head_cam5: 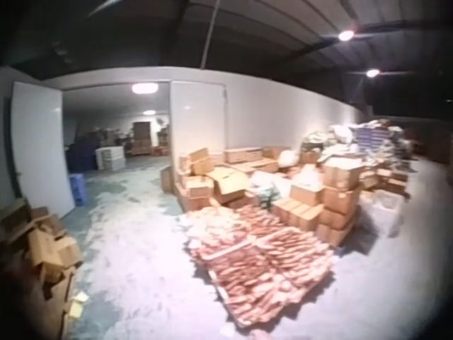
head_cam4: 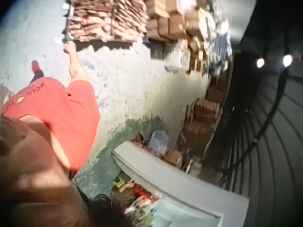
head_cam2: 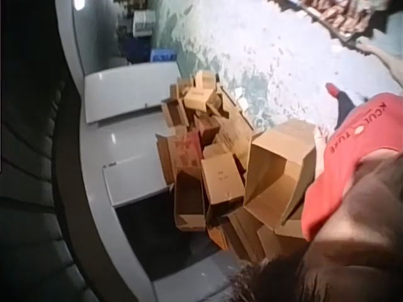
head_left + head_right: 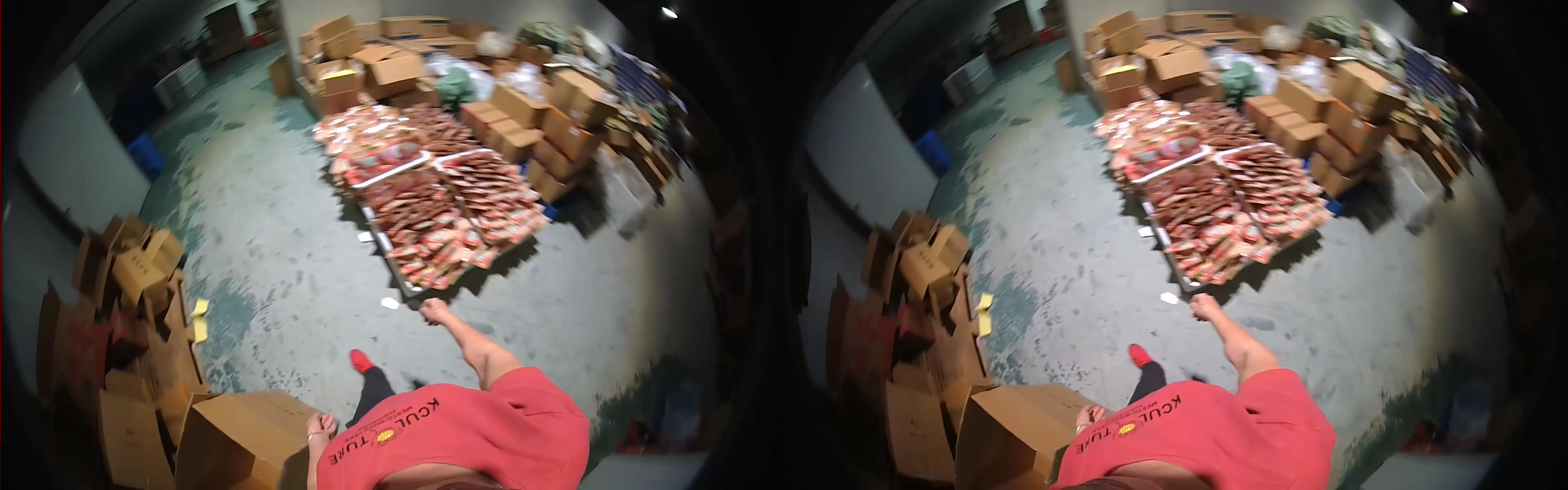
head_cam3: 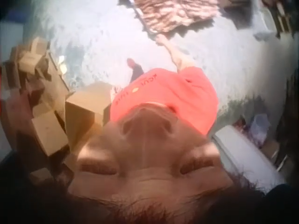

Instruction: Packing small pink candies into plastic pouches and transporting a larger bag of candies in a warehouse.

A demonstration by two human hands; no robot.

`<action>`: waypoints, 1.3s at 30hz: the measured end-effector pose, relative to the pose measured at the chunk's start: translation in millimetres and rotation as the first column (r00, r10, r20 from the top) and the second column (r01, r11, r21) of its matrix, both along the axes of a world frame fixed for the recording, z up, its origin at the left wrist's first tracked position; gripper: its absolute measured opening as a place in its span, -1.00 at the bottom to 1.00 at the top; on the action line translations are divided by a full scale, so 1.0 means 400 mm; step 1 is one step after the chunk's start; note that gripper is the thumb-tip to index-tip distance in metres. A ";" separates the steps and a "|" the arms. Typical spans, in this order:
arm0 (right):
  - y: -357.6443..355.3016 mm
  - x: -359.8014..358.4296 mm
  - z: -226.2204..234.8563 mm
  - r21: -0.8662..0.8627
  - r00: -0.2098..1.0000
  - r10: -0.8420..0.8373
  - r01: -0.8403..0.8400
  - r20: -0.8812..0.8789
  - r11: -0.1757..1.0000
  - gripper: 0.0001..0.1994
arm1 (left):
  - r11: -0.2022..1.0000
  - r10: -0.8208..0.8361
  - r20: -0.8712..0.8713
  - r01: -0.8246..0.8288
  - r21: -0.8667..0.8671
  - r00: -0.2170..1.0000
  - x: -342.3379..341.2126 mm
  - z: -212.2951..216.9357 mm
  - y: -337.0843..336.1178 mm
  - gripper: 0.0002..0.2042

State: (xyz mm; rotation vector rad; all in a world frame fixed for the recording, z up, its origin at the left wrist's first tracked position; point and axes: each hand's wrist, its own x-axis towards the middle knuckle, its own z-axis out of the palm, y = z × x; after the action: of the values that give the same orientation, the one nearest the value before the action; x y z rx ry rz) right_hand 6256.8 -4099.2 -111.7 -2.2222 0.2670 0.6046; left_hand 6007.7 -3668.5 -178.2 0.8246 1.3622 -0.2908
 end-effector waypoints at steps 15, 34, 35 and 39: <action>0.360 0.647 -0.278 -0.287 0.905 0.271 -0.369 -0.329 0.884 -0.68 | 0.803 -0.521 0.133 0.431 0.411 0.843 1.420 0.131 0.527 -0.84; 1.496 2.626 -0.156 0.028 0.994 0.074 -0.072 -0.080 0.997 -0.70 | -0.445 -0.686 -0.704 0.871 0.207 -0.183 2.365 -0.229 1.524 -0.72; 1.483 2.636 -0.225 -0.182 0.972 0.230 -0.234 -0.039 0.955 -0.71 | -0.512 -0.681 -0.695 0.829 0.226 -0.231 2.480 -0.233 1.561 -0.72; 1.474 2.704 -0.280 -0.300 0.851 0.468 -0.523 -0.240 0.798 -0.85 | -0.449 -0.662 -0.749 0.813 0.371 -0.024 3.014 -0.147 1.865 -0.77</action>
State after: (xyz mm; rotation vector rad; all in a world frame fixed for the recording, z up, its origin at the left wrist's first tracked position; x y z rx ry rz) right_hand 7338.5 -3509.6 -223.8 -2.6196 -0.1633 1.0899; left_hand 7213.4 -2922.5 -237.0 2.8631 0.5204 -0.9254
